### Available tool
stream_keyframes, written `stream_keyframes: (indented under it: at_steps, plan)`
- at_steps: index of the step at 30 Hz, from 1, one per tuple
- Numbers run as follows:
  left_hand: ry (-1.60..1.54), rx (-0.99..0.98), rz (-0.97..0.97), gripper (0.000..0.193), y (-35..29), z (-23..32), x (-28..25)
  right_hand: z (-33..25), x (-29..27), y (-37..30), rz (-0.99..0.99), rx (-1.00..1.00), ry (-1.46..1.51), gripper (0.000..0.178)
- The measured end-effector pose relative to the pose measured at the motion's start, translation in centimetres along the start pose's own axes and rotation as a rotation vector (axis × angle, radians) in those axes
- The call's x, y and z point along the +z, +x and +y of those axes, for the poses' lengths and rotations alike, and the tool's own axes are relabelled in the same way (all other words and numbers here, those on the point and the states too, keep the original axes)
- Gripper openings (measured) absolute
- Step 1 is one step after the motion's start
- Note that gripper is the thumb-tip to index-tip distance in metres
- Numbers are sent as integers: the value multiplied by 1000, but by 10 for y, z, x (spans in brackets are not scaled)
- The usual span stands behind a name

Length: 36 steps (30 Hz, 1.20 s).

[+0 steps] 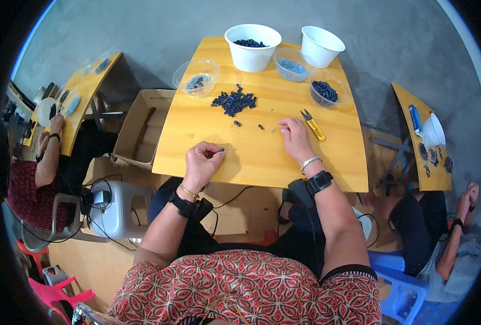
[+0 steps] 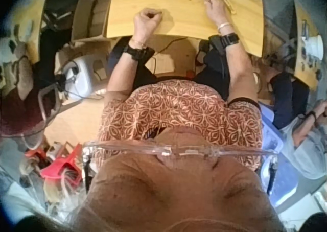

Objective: Assembling small black plastic components by hand at a table.

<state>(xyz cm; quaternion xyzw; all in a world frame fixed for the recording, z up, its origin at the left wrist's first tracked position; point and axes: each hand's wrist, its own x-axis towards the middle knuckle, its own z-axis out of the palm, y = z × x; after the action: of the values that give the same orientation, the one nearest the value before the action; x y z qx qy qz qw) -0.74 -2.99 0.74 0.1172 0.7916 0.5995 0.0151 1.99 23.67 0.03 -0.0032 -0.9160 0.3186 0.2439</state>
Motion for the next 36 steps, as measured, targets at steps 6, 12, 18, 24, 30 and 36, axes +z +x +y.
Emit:
stream_keyframes:
  at_steps: [6, 12, 18, 24, 30, 36]
  plan:
    - [-157, -58, -26, 10, 1, -4, 0, -2, 1, 1, -14, -55, -49, 15]
    - [-228, 12, -23, 8, 0, -7, 2, -14, 3, 4, -72, -53, -115, 18]
    - [-218, 51, -61, 7, -2, -6, -1, -27, 13, 9, -106, -13, -157, 20]
    - [-233, 67, -56, 7, -4, -6, 1, -32, 18, 12, -100, -76, -247, 15]
    - [-224, 101, -13, 8, -1, -6, 4, -30, 21, 14, -103, -61, -228, 6]
    - [-207, 158, -10, 8, -2, -8, 4, -19, 29, -6, -27, -93, -251, 6]
